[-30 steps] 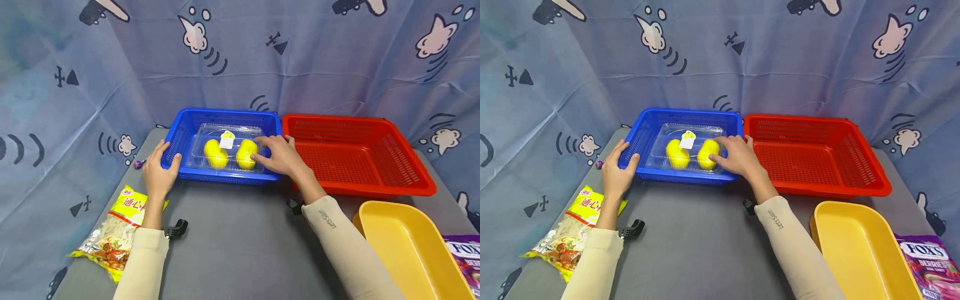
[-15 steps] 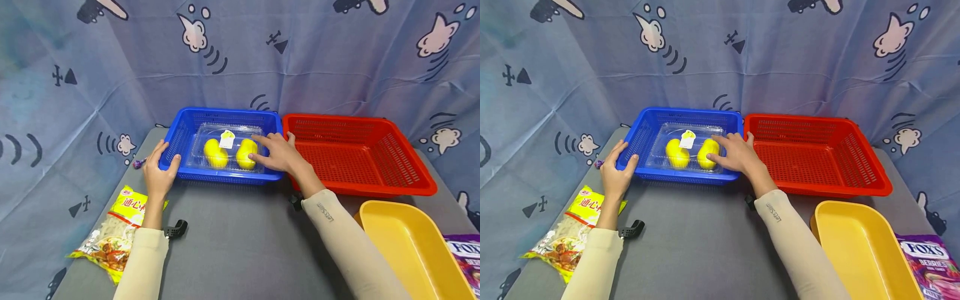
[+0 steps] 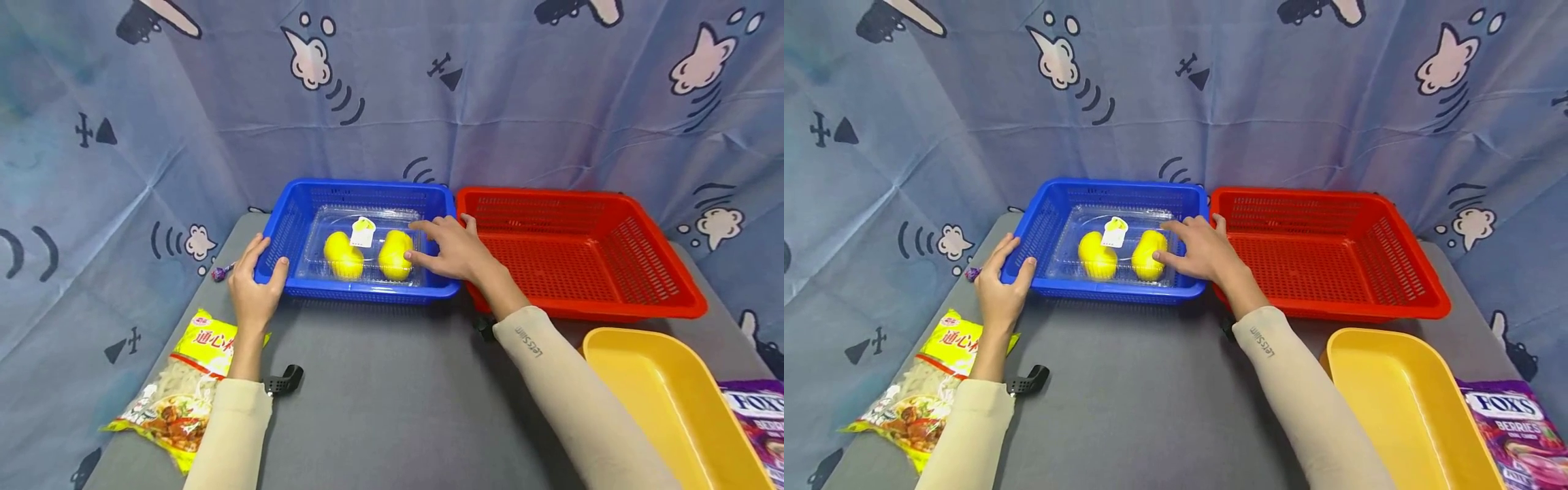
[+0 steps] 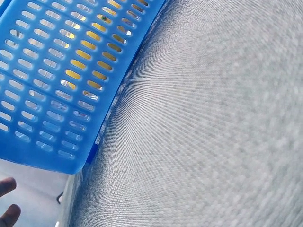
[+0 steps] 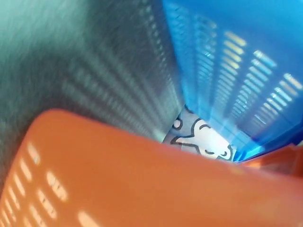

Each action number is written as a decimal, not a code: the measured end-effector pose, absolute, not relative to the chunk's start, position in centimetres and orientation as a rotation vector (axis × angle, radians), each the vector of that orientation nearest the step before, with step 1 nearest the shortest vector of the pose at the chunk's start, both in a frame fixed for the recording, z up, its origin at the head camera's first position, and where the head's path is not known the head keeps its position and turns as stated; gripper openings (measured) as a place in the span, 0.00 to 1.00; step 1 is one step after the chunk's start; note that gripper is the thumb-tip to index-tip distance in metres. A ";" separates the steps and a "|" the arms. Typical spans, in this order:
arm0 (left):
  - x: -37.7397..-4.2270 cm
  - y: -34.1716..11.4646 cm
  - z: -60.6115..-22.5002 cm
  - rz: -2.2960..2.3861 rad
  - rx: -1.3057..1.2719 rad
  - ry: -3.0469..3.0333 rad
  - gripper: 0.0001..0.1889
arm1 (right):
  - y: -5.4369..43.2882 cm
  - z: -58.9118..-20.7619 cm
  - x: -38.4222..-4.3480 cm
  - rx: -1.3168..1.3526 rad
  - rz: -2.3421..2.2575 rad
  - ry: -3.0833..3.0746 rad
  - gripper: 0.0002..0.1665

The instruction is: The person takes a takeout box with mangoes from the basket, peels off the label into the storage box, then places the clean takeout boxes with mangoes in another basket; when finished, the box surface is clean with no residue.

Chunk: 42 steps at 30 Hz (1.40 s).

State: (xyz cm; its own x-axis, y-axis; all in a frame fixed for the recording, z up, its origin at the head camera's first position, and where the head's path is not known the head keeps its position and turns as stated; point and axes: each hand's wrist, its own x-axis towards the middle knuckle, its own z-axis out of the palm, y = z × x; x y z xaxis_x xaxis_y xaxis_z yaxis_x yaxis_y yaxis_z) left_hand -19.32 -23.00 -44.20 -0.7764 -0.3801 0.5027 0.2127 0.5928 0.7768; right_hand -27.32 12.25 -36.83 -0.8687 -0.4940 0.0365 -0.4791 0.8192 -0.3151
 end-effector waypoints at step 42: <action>-20.0 -22.4 -44.9 -0.996 0.120 -2.032 0.21 | 12.3 -36.2 -27.5 -0.725 -1.162 2.667 0.25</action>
State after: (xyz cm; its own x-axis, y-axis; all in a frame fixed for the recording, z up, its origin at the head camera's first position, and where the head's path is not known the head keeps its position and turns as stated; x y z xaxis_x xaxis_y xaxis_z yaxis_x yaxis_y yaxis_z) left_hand -20.00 -22.40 -44.93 -0.6358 -0.4155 0.6505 0.2595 0.6786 0.6871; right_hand -27.52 12.30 -36.20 -0.8733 -0.4834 0.0599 -0.3730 0.5846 -0.7205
